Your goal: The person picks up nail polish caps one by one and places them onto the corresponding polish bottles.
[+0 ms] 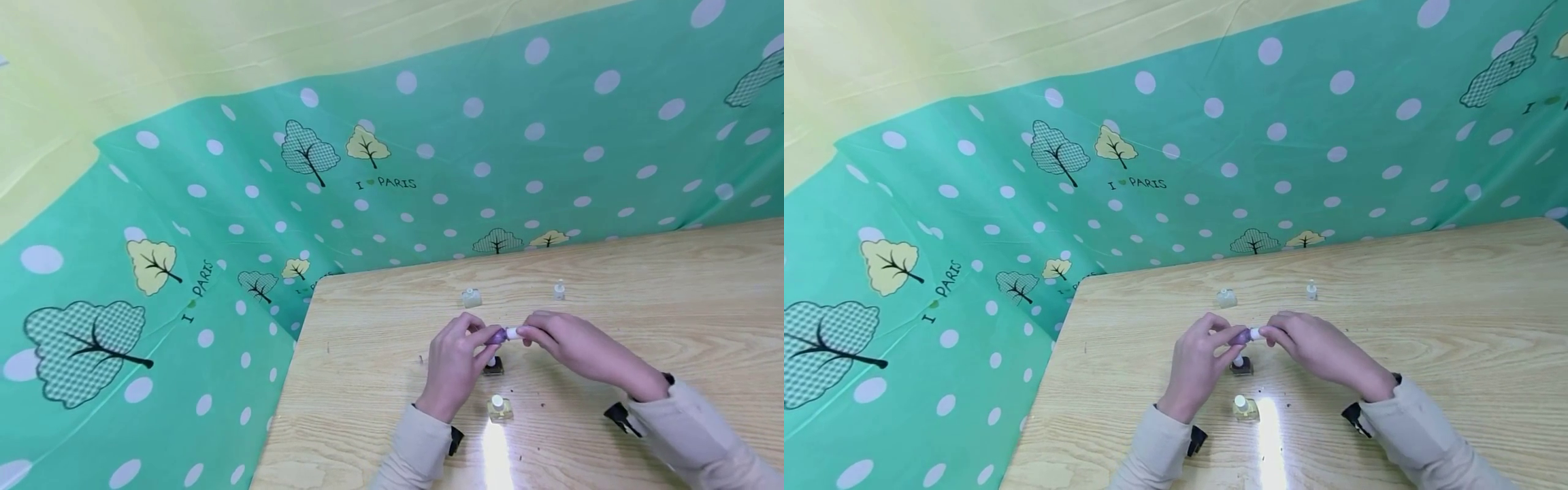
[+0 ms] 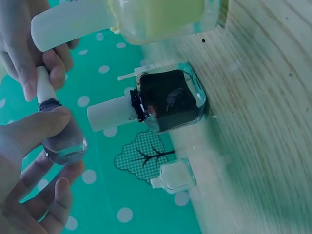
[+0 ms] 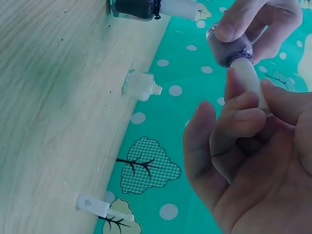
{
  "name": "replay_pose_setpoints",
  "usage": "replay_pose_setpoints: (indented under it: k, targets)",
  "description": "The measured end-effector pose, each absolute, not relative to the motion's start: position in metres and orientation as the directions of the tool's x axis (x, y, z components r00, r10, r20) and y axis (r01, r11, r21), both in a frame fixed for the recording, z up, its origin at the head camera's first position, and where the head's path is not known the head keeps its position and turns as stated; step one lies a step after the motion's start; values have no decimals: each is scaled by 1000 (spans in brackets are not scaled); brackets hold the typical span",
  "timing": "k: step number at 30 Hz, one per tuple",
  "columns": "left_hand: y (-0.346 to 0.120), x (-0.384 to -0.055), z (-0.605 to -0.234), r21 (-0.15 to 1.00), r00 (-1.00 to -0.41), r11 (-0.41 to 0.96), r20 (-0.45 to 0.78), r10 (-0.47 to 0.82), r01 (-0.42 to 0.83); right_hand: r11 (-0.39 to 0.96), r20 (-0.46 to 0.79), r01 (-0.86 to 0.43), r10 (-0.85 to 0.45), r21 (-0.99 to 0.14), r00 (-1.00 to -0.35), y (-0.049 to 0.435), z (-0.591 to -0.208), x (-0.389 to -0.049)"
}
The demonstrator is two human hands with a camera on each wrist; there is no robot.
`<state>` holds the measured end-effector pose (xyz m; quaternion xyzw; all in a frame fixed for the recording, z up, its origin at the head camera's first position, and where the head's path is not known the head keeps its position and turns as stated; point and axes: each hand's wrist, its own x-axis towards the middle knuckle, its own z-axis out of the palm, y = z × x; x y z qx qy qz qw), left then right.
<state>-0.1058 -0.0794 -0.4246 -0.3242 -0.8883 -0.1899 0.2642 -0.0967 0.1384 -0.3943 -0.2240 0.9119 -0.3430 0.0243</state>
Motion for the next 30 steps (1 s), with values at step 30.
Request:
replay_pose_setpoints:
  k: [30]
  targets:
    - [-82,-107,-432,227,-689,729,583,429,646,676,339,-508,-379,-534,-861,139,-412,-95]
